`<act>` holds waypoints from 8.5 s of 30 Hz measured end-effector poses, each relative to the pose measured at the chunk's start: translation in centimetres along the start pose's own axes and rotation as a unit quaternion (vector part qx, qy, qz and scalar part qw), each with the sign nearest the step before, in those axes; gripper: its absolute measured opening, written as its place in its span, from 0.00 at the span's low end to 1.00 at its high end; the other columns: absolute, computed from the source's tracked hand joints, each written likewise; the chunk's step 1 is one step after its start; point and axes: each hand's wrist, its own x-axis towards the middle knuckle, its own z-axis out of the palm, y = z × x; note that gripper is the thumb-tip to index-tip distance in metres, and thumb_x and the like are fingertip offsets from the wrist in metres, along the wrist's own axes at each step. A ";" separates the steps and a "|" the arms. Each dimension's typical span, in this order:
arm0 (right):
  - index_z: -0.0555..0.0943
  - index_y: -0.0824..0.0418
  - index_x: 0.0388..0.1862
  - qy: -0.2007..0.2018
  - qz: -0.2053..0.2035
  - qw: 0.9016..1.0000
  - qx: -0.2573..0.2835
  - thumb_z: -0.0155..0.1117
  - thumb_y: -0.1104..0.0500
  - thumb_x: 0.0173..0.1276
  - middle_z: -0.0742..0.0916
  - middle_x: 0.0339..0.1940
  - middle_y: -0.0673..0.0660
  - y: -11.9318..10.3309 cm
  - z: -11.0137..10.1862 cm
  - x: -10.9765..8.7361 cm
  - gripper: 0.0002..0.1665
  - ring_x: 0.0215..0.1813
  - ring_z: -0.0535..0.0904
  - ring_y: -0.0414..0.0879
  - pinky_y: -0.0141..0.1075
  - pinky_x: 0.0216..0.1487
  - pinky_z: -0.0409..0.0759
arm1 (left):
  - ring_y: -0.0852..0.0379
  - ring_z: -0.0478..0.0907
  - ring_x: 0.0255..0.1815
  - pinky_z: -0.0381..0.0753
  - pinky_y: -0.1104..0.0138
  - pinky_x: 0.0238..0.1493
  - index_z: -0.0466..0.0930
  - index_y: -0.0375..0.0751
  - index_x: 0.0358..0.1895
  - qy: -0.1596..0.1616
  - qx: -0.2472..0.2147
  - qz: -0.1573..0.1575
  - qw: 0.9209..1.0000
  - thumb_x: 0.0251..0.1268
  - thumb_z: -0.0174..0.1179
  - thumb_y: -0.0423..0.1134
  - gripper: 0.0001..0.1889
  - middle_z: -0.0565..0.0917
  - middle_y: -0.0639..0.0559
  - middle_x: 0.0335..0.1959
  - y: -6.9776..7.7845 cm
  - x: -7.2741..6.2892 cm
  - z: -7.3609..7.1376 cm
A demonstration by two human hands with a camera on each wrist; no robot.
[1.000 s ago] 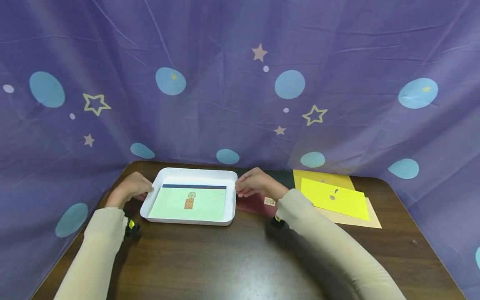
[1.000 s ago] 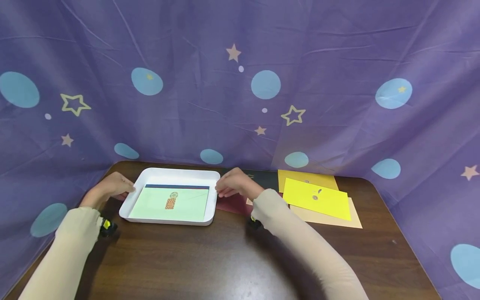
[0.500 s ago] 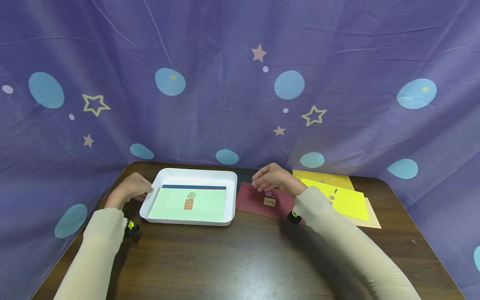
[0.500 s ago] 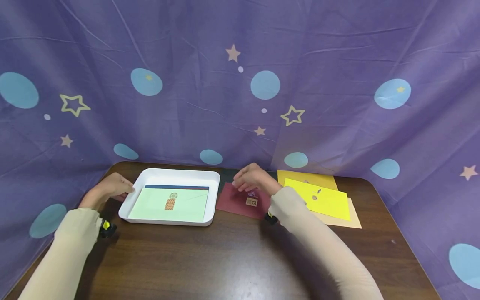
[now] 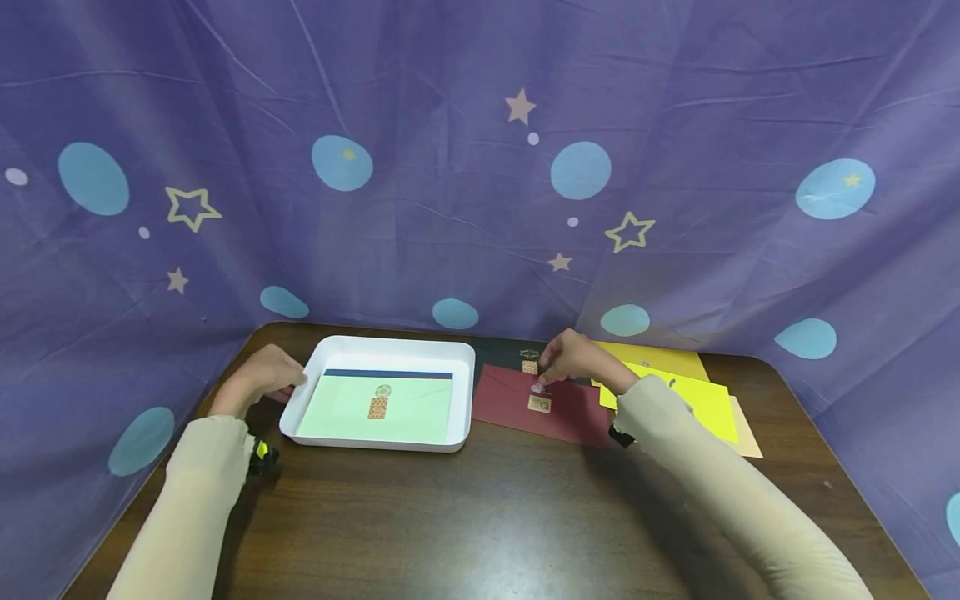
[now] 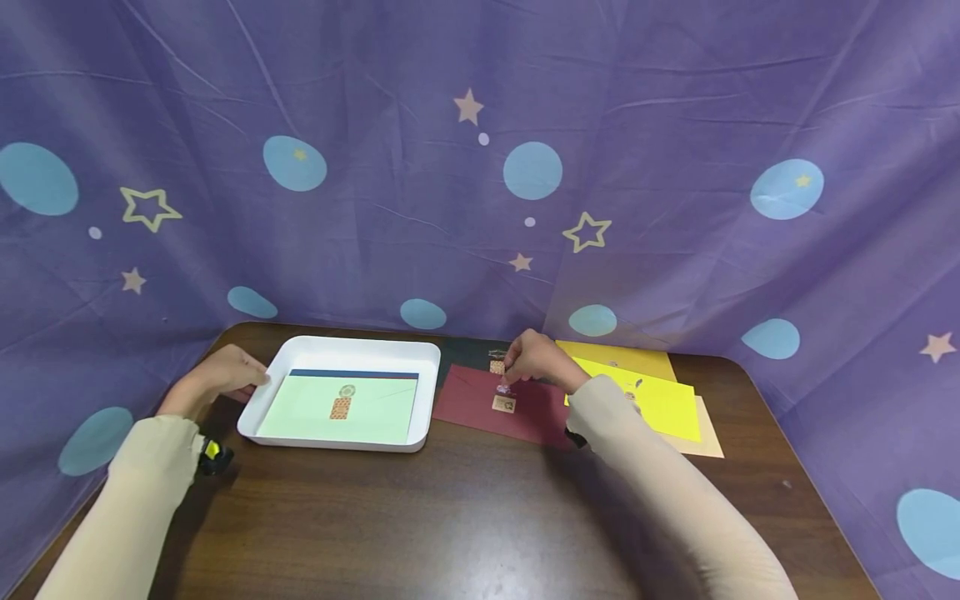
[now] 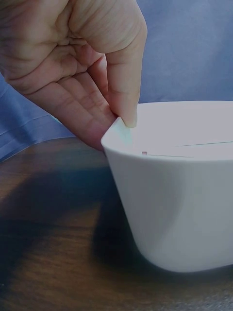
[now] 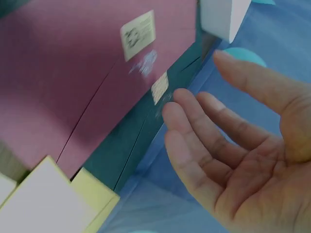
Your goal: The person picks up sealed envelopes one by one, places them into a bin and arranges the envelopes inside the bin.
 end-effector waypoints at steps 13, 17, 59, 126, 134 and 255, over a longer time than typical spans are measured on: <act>0.85 0.70 0.50 -0.030 -0.040 0.989 -0.141 0.82 0.61 0.52 0.90 0.38 0.60 2.7 -1.0 -0.1 0.27 0.32 0.81 0.45 0.39 0.39 0.85 | 0.44 0.84 0.39 0.90 0.56 0.40 0.78 0.15 0.52 -0.001 -0.005 0.001 1.000 0.61 0.60 0.29 0.20 0.82 0.29 0.47 -0.4 0.3 0.1; 0.84 0.69 0.51 -0.037 -0.035 0.985 -0.166 0.84 0.60 0.51 0.88 0.31 0.57 3.6 -1.0 -0.2 0.29 0.30 0.79 0.45 0.37 0.35 0.82 | 0.45 0.84 0.38 0.90 0.56 0.40 0.78 0.16 0.52 -0.005 -0.007 0.010 1.000 0.61 0.60 0.30 0.20 0.82 0.29 0.47 -0.4 0.3 0.0; 0.79 0.62 0.42 -0.089 -0.007 0.979 -0.185 0.88 0.60 0.44 0.80 0.36 0.56 5.6 -0.2 1.3 0.30 0.35 0.73 0.47 0.33 0.33 0.75 | 0.45 0.85 0.38 0.91 0.55 0.39 0.79 0.15 0.50 0.002 0.003 0.005 1.000 0.62 0.58 0.29 0.18 0.83 0.29 0.45 0.2 -0.2 0.0; 0.86 0.65 0.32 -0.111 -0.018 0.988 -0.102 0.73 0.69 0.58 0.79 0.22 0.47 5.2 -3.4 0.6 0.04 0.27 0.69 0.40 0.29 0.27 0.68 | 0.47 0.84 0.35 0.90 0.56 0.37 0.82 0.18 0.46 0.005 -0.003 0.019 1.000 0.58 0.58 0.30 0.16 0.84 0.32 0.41 0.1 -0.3 -0.1; 0.88 0.71 0.36 -0.058 -0.028 0.996 -0.066 0.72 0.70 0.59 0.87 0.28 0.52 5.1 -4.3 0.2 0.06 0.30 0.71 0.41 0.30 0.31 0.73 | 0.47 0.85 0.36 0.90 0.56 0.38 0.81 0.19 0.45 0.004 0.005 0.021 1.000 0.60 0.58 0.30 0.15 0.83 0.32 0.42 0.0 -0.2 -0.1; 0.71 0.82 0.66 -0.044 0.035 0.955 0.291 0.59 0.70 0.75 0.87 0.30 0.49 11.1 -4.5 -1.2 0.25 0.31 0.84 0.40 0.32 0.40 0.89 | 0.49 0.84 0.34 0.90 0.57 0.37 0.80 0.16 0.47 -0.014 0.008 0.006 1.000 0.61 0.58 0.29 0.16 0.84 0.32 0.40 0.7 -0.7 -0.5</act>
